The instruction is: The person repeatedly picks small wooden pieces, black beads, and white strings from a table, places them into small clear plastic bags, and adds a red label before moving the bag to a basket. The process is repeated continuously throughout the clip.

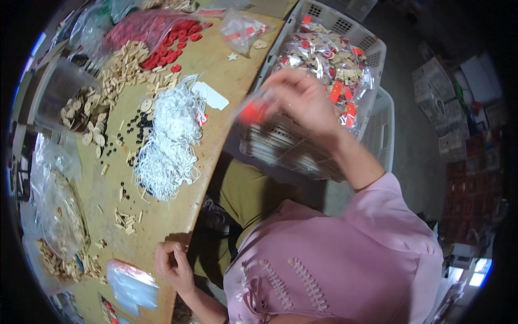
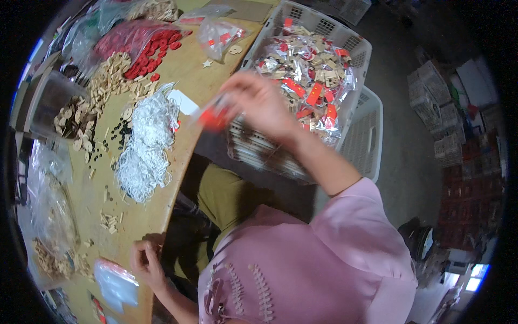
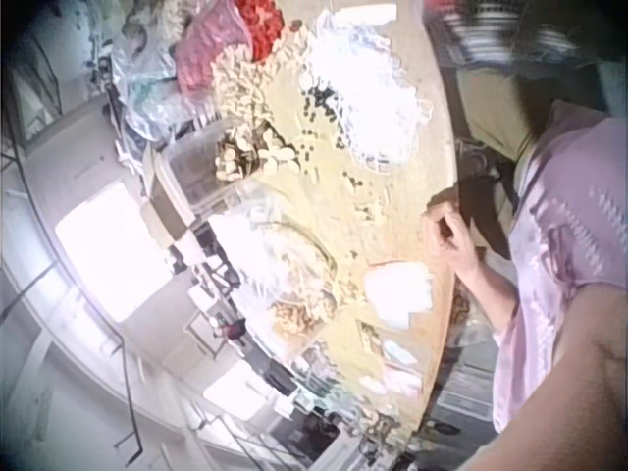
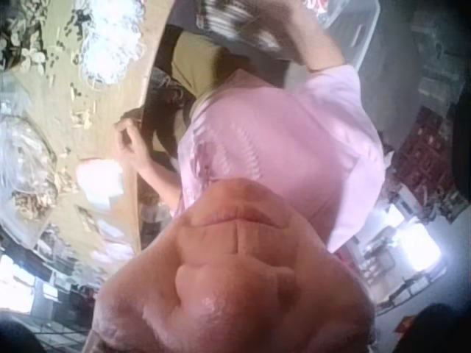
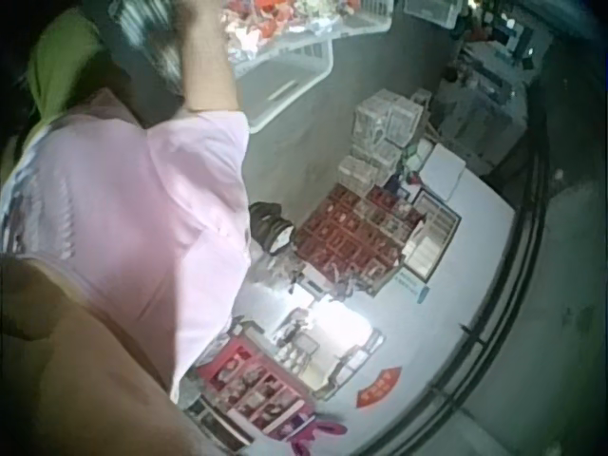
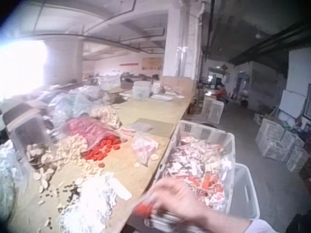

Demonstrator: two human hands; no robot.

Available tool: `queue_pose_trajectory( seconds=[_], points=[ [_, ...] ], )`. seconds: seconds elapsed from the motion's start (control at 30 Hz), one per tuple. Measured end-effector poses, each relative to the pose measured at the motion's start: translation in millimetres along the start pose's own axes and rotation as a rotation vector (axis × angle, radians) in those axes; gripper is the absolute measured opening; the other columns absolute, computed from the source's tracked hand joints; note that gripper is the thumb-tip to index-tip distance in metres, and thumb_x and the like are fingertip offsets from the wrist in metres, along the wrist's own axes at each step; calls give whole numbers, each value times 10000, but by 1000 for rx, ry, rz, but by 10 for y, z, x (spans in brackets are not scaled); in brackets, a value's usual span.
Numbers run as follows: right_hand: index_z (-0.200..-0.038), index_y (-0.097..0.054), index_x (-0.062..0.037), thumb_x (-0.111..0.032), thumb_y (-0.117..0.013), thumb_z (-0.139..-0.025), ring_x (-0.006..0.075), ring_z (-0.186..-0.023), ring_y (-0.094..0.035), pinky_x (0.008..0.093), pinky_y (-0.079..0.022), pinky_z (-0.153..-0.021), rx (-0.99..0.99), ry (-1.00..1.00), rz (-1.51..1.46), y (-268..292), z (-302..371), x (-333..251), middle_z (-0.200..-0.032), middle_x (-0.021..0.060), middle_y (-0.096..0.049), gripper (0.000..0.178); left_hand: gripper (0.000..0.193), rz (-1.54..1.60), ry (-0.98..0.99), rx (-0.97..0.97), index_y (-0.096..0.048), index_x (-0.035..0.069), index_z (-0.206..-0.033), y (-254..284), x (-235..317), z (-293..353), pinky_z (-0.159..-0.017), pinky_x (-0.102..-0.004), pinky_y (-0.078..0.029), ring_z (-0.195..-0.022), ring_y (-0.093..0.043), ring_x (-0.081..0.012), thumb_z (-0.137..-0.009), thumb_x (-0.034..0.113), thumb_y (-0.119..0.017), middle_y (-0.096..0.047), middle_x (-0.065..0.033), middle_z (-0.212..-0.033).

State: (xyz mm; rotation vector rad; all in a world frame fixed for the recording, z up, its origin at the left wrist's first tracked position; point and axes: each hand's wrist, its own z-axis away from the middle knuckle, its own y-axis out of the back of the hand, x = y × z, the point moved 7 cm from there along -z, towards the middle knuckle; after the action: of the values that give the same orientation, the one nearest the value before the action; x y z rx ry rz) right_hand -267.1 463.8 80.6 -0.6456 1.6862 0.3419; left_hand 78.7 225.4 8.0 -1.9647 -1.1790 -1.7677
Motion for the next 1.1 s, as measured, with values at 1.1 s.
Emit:
queue_pose_trajectory(
  seconds=[1.1],
  points=[
    [-1162,-700,10,-80,-572,-1027,84,-837,-671,196,-500,-689,-1091,-437,53,-3308,1366,609,-960,51,-723,207,161,-930,-111,649,-648,91,-811,1418,310,896,-713,-396,-437,-760,-566,-270,-794,100,-808,-612,-52,-805]
  ],
)
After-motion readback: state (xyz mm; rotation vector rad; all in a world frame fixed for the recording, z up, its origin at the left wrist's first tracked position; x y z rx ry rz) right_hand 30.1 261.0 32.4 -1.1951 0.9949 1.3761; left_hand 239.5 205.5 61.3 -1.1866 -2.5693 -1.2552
